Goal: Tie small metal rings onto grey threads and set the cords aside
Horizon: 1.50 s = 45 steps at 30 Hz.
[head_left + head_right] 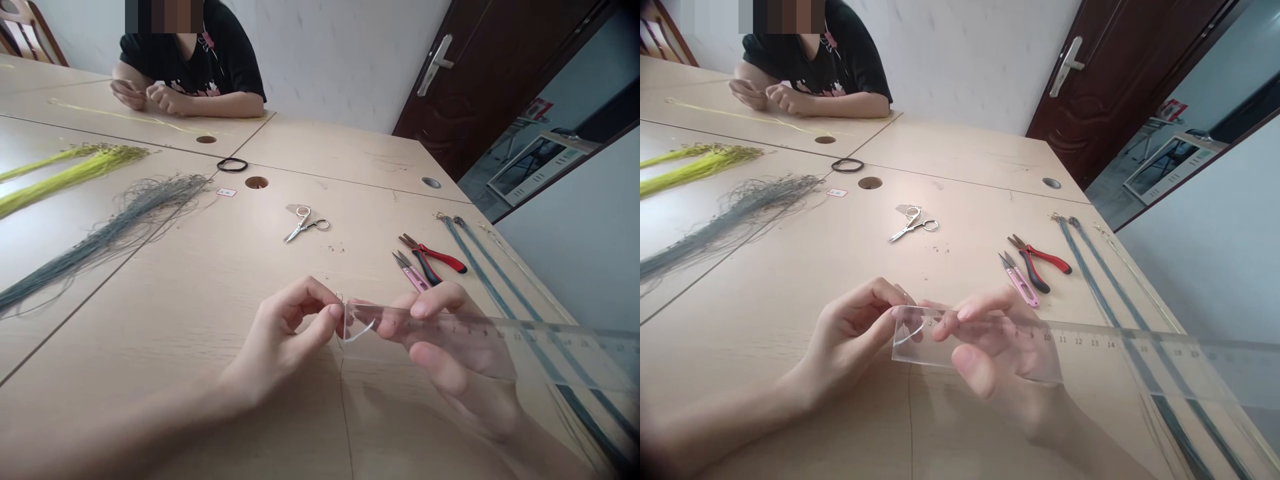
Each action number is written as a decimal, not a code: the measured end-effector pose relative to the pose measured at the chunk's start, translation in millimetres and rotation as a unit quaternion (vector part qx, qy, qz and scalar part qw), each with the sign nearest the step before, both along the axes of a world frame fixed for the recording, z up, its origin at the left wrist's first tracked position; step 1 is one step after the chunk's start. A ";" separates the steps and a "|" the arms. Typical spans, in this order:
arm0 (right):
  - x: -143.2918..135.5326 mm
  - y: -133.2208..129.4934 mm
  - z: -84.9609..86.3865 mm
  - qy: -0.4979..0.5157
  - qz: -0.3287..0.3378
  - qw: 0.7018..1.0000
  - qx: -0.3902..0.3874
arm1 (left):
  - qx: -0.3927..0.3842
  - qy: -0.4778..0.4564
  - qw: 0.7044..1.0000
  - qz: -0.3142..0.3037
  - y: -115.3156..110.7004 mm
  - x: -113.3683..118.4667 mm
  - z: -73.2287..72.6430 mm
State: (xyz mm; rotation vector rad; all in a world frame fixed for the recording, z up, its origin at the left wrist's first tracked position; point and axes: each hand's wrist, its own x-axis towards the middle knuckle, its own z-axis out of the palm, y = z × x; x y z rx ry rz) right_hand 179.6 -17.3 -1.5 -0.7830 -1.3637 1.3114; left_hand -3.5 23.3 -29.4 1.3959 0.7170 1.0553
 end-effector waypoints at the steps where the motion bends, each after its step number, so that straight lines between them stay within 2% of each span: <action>1: 0.2 0.0 -0.1 0.003 -0.001 1.000 -0.001 | 0.009 0.000 1.000 0.004 -0.6 -0.1 -0.2; 12: -3.4 0.9 -3.2 0.021 0.046 0.998 -0.034 | 0.061 0.011 0.998 -0.003 -2.9 -2.0 -3.0; 23: -0.3 2.8 -5.1 0.029 0.048 0.998 -0.011 | 0.112 0.028 0.993 -0.013 -3.3 -4.2 -6.8; 30: 0.2 2.7 -5.2 0.040 0.065 0.997 -0.030 | 0.129 0.025 0.991 -0.027 -3.9 -4.9 -7.3; 37: -0.3 1.5 -3.8 0.063 0.082 0.994 -0.040 | 0.130 0.006 0.990 -0.046 -3.2 -4.9 -6.4; 45: 0.5 3.1 -3.3 0.064 0.081 0.994 -0.036 | 0.096 -0.023 0.993 -0.057 -3.2 -3.7 -3.2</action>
